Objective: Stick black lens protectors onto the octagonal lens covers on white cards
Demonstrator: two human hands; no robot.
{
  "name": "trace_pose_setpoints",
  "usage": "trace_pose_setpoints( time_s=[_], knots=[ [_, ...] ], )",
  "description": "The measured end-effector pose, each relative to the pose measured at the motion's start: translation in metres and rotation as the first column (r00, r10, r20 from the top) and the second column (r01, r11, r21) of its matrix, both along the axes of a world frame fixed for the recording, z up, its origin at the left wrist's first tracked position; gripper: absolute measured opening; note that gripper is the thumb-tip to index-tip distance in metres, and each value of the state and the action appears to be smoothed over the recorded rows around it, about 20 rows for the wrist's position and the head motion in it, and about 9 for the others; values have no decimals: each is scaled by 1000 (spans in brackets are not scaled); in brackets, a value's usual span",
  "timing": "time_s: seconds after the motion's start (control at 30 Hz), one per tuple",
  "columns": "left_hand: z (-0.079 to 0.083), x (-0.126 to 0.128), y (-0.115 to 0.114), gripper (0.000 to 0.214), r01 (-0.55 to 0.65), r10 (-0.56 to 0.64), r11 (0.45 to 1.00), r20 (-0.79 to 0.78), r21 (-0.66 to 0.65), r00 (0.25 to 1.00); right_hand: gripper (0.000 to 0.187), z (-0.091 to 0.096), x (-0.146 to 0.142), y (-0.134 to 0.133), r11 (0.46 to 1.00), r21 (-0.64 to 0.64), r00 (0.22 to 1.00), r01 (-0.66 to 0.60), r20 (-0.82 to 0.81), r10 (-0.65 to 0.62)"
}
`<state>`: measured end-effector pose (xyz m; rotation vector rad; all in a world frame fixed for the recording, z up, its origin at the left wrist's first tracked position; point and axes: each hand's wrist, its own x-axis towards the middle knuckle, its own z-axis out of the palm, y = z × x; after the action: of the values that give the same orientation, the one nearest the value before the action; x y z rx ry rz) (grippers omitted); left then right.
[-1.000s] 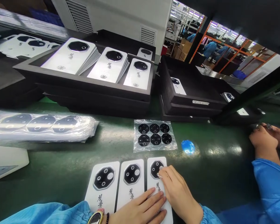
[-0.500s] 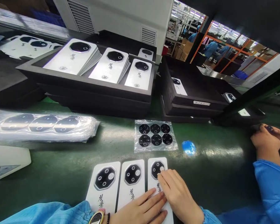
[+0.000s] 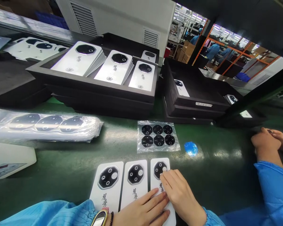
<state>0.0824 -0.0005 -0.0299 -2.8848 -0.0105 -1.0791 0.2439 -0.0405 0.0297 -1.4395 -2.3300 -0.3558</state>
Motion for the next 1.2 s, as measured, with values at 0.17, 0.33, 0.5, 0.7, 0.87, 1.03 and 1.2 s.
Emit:
trace_pose_setpoints(
  time_s=[0.17, 0.33, 0.5, 0.7, 0.87, 1.03, 1.2],
  knots=[
    [0, -2, 0, 21, 30, -30, 999, -48, 10, 998, 33, 0, 3, 2, 999, -41, 995, 36, -94, -40],
    [-4, -1, -1, 22, 44, -44, 999, -64, -2, 997, 22, 4, 12, 1, 983, -100, 909, 157, -374, -183],
    [-5, -1, -1, 21, 52, -52, 999, -90, -6, 995, 19, 5, 18, -1, 961, -120, 860, 250, -428, -278],
    [-8, -2, 0, 22, 60, -55, 998, -123, 34, 991, 19, 0, 19, 1, 962, -177, 847, 210, -459, -269],
    [-8, 1, 0, 21, 30, -27, 999, -94, 28, 995, 21, -6, 14, 4, 965, -200, 853, 168, -462, -244],
    [-8, 1, -1, 21, 18, -14, 999, -99, 35, 995, 24, -10, 4, 11, 982, -156, 901, 104, -404, -160],
    [-8, 0, -1, 27, 25, -16, 998, -141, 66, 990, 26, -13, 0, 13, 986, -136, 944, 97, -301, -134]
  ],
)
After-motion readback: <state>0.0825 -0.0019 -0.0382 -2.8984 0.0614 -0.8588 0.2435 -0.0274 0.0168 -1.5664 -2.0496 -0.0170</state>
